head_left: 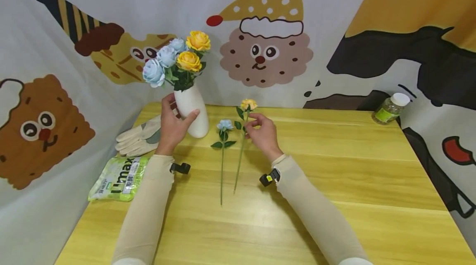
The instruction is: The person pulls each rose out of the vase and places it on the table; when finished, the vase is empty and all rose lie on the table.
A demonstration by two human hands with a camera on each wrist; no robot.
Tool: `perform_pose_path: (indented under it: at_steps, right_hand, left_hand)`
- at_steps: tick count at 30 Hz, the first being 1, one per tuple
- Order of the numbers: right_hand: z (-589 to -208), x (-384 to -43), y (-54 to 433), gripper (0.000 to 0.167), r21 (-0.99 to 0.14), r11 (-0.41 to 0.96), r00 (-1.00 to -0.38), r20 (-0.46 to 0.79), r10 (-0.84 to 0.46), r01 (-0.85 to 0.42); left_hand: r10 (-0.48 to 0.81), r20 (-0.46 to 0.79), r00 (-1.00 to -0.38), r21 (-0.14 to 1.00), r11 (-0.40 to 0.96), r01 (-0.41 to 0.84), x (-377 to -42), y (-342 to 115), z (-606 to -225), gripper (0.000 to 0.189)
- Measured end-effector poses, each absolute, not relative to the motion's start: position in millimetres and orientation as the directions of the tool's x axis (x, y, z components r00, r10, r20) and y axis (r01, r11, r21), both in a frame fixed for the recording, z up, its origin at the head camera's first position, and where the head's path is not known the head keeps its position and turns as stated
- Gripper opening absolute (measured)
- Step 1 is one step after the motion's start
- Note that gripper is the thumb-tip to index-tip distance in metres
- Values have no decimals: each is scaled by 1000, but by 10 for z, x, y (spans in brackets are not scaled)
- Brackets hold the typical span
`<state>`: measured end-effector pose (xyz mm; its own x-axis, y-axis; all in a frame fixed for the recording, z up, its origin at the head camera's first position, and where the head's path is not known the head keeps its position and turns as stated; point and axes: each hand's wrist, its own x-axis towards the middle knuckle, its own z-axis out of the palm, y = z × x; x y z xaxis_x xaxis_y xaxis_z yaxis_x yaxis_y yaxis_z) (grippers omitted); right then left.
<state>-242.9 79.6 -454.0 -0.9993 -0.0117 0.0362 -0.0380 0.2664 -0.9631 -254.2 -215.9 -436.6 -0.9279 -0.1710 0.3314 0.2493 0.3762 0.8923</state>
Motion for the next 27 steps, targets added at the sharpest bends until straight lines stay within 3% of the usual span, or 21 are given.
perform_pose_path:
  at_steps: [15,27]
  right_hand:
    - [-4776,-2435,836,42,-953,249,-965,-216,-148,176]
    - [-4850,-2468,782,42,-941,224,-931,-300,-207,254]
  left_hand:
    - [-160,350,-923,889,368,274,-2581,-2156,-4385,89]
    - [-155,347,-925,887,376,270,-2567,-2185,-4376,89]
